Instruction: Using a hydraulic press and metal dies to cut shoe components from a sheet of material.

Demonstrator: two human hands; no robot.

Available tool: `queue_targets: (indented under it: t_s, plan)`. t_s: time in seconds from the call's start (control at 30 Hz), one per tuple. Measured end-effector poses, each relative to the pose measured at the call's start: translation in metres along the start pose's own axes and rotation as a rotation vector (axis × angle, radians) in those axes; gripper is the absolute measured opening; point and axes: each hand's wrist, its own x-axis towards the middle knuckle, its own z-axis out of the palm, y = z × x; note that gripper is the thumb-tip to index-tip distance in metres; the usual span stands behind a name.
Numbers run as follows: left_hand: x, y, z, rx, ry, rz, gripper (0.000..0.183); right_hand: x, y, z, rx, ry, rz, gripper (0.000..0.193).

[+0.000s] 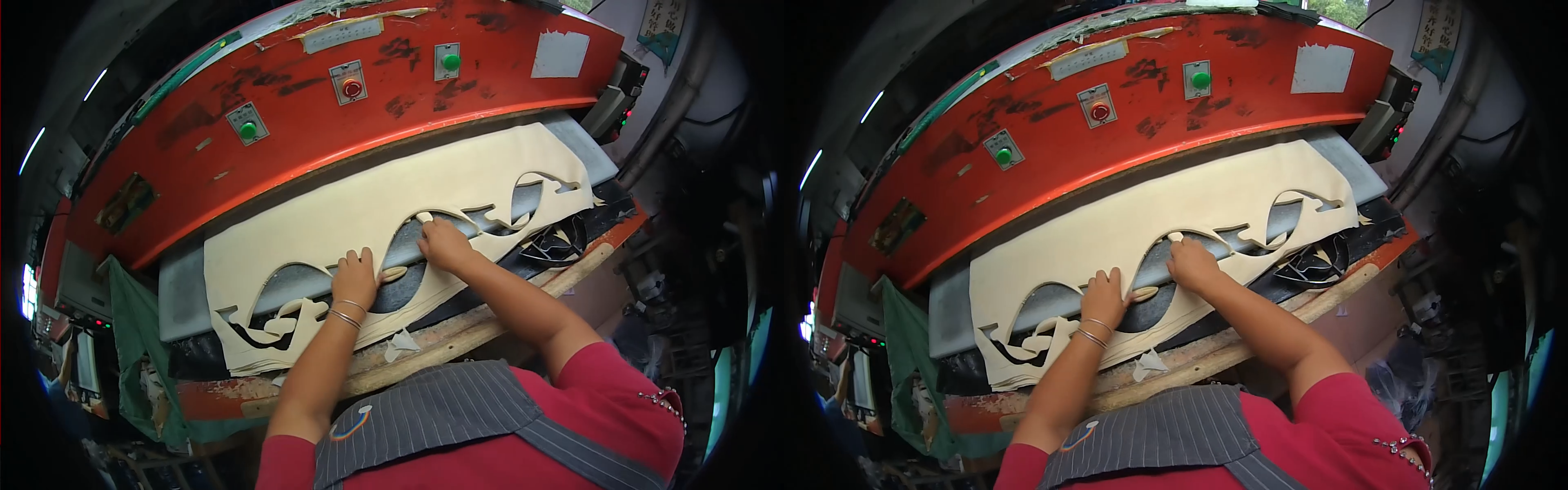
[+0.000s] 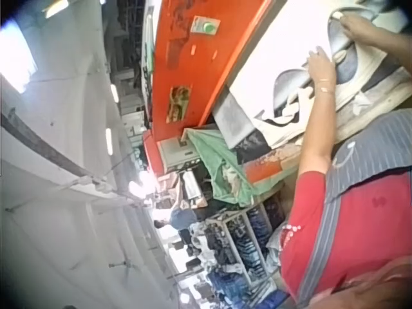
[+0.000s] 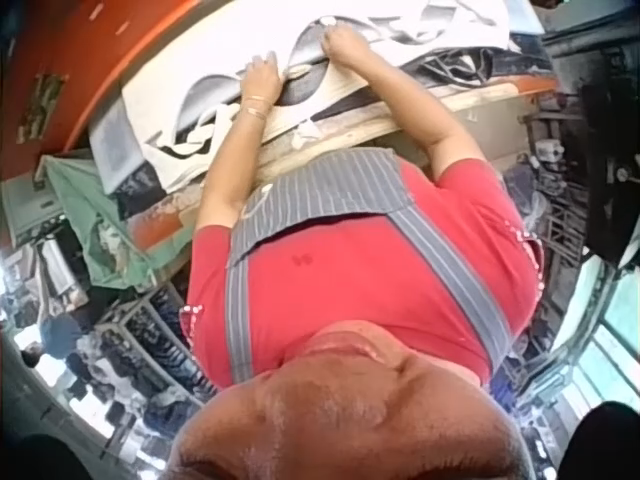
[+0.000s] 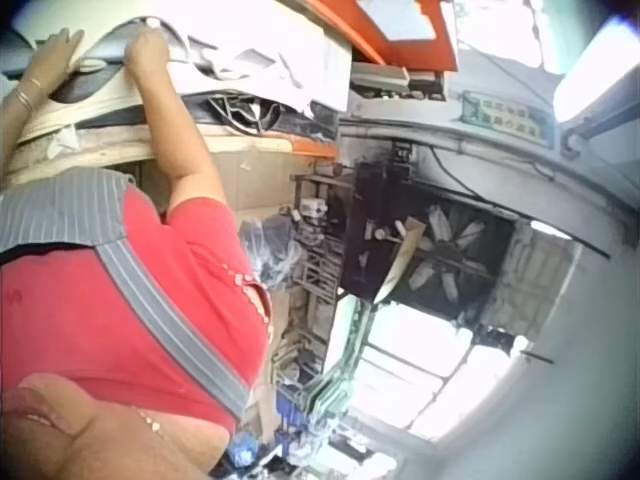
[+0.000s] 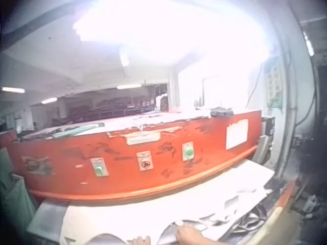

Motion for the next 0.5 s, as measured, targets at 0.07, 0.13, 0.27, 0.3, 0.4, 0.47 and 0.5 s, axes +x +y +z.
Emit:
queue_targets:
  t_s: [0.07, 0.13, 0.27, 0.3, 0.4, 0.47, 0.5]
  plan:
    - [0.019, -0.019, 0.003, -0.023, 0.001, 0.045, 0.035, -0.003, 0.006, -0.004, 0.032, 0.041, 0.021, 0.028]
    - [0.036, -0.020, -0.021, -0.121, 0.090, 0.087, 0.031, -0.004, 0.013, -0.001, -0.064, 0.154, -0.070, 0.035]
    - [0.049, -0.016, -0.059, -0.100, 0.089, 0.060, 0.031, 0.013, 0.003, 0.012, -0.039, 0.248, -0.074, 0.046]
    - [0.051, -0.016, -0.063, -0.103, 0.090, 0.042, 0.031, 0.020, -0.005, 0.008, -0.107, 0.134, -0.013, 0.050]
    - [0.057, -0.013, -0.075, -0.101, 0.110, 0.045, 0.030, 0.039, -0.014, -0.001, -0.228, 0.035, 0.091, 0.056]
    - [0.060, -0.009, -0.081, -0.103, 0.120, 0.074, 0.030, 0.052, -0.012, -0.003, -0.158, -0.192, 0.145, 0.050]
    - [0.060, -0.007, -0.084, -0.101, 0.127, 0.093, 0.029, 0.051, -0.012, 0.001, -0.135, -0.190, -0.028, 0.043]
